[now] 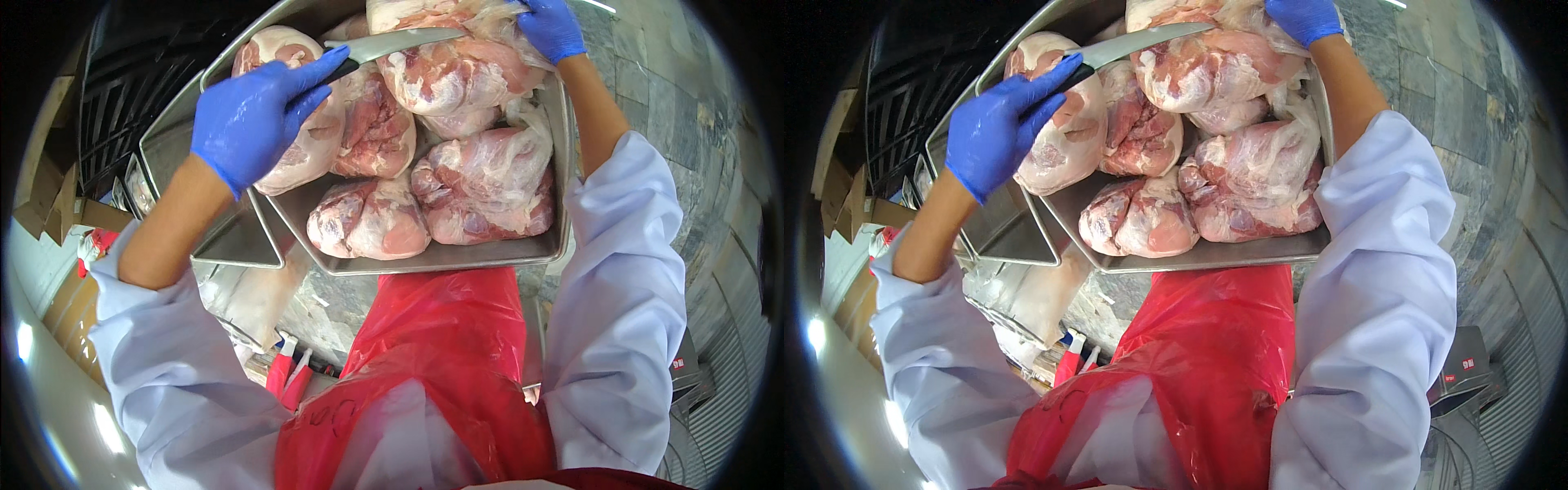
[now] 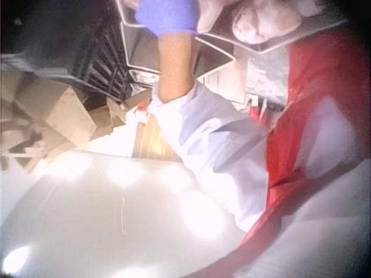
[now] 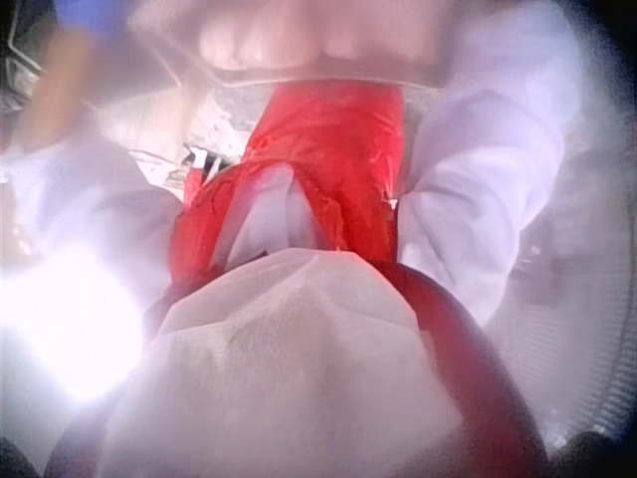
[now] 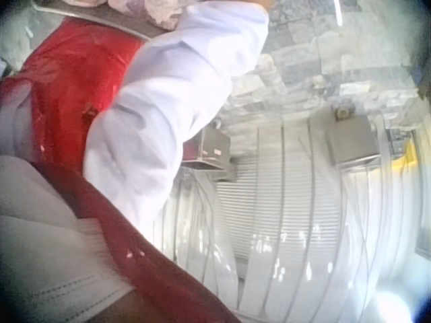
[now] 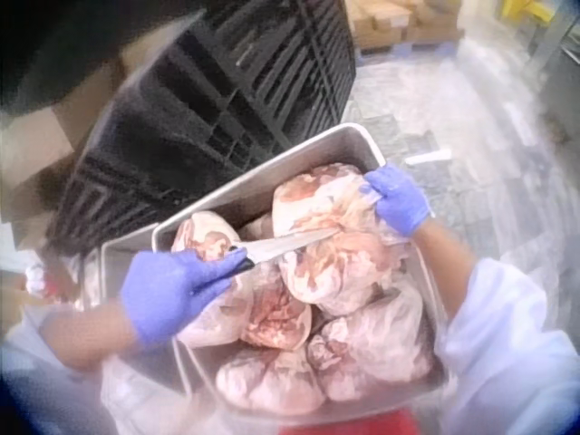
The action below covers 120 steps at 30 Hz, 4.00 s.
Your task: The person uses a knife to trim fat and connective tissue from large pieces of raw meat in a metal tray. They handle the meat with gloved hands, repositioning the pieces to access different sides and removing excess material. The trimmed pieces are then placed into a separate tray.
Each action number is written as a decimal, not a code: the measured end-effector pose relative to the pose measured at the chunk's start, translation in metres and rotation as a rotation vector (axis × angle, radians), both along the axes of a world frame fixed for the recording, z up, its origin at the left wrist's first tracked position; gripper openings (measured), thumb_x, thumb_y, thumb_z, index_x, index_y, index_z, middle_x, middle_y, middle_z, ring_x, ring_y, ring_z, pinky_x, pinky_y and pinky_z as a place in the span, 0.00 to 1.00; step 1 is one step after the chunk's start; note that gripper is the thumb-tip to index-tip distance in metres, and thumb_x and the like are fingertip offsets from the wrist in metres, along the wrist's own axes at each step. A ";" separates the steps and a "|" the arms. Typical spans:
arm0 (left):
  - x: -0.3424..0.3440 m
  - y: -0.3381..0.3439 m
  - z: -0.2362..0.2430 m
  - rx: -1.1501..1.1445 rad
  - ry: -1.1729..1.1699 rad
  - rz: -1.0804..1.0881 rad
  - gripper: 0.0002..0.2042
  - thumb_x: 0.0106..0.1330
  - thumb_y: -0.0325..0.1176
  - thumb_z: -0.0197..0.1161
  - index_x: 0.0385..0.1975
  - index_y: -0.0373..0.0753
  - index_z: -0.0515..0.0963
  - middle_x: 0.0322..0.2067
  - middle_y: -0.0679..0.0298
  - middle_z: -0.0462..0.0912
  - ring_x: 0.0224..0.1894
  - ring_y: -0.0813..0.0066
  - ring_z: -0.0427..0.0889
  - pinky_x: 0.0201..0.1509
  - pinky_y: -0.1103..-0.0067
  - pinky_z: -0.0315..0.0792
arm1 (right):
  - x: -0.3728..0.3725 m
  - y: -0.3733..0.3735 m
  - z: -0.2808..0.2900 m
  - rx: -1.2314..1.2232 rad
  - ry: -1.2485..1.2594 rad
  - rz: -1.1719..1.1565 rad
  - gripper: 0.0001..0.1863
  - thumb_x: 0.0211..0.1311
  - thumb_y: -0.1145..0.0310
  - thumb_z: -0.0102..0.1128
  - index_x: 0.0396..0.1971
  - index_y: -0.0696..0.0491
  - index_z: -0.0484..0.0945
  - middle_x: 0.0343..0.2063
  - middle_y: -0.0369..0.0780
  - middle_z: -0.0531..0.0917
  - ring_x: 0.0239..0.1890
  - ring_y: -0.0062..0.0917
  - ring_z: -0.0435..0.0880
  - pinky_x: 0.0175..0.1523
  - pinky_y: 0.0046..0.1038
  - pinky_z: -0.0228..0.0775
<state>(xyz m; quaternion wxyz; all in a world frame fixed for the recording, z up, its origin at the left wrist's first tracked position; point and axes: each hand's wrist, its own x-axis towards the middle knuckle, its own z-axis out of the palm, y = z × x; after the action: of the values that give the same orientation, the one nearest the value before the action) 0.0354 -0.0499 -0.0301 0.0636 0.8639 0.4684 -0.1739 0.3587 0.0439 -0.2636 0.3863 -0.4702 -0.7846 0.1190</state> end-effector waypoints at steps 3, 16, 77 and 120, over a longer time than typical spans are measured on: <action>0.016 0.027 0.006 -0.074 0.030 -0.041 0.20 0.68 0.44 0.56 0.61 0.65 0.70 0.34 0.54 0.81 0.31 0.52 0.81 0.34 0.66 0.75 | 0.006 0.005 -0.001 -0.010 -0.029 0.041 0.08 0.54 0.70 0.59 0.35 0.54 0.79 0.31 0.45 0.80 0.39 0.41 0.78 0.45 0.37 0.71; 0.027 0.013 -0.036 -0.158 0.016 0.079 0.23 0.69 0.43 0.54 0.65 0.64 0.64 0.30 0.51 0.79 0.30 0.50 0.80 0.34 0.64 0.75 | -0.001 0.001 0.015 0.008 -0.034 0.017 0.04 0.51 0.73 0.58 0.28 0.52 0.78 0.26 0.44 0.77 0.34 0.41 0.76 0.40 0.38 0.68; 0.018 -0.092 -0.179 0.142 -0.382 0.450 0.21 0.68 0.46 0.55 0.62 0.68 0.68 0.33 0.61 0.78 0.27 0.59 0.80 0.26 0.69 0.75 | 0.003 0.000 -0.008 0.071 0.016 -0.153 0.09 0.61 0.68 0.52 0.25 0.56 0.77 0.26 0.47 0.77 0.32 0.43 0.75 0.39 0.39 0.66; 0.095 0.106 0.032 -0.793 -0.043 0.265 0.16 0.69 0.37 0.58 0.53 0.38 0.77 0.40 0.52 0.84 0.39 0.71 0.82 0.46 0.76 0.75 | -0.002 0.006 -0.007 0.070 0.030 -0.185 0.07 0.58 0.69 0.58 0.24 0.54 0.79 0.23 0.45 0.77 0.30 0.42 0.75 0.38 0.40 0.67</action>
<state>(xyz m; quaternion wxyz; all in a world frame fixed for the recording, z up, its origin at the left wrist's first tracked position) 0.1307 0.0564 0.0015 0.4229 0.7082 0.4707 -0.3130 0.3570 0.0501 -0.2708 0.4234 -0.5250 -0.7357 0.0624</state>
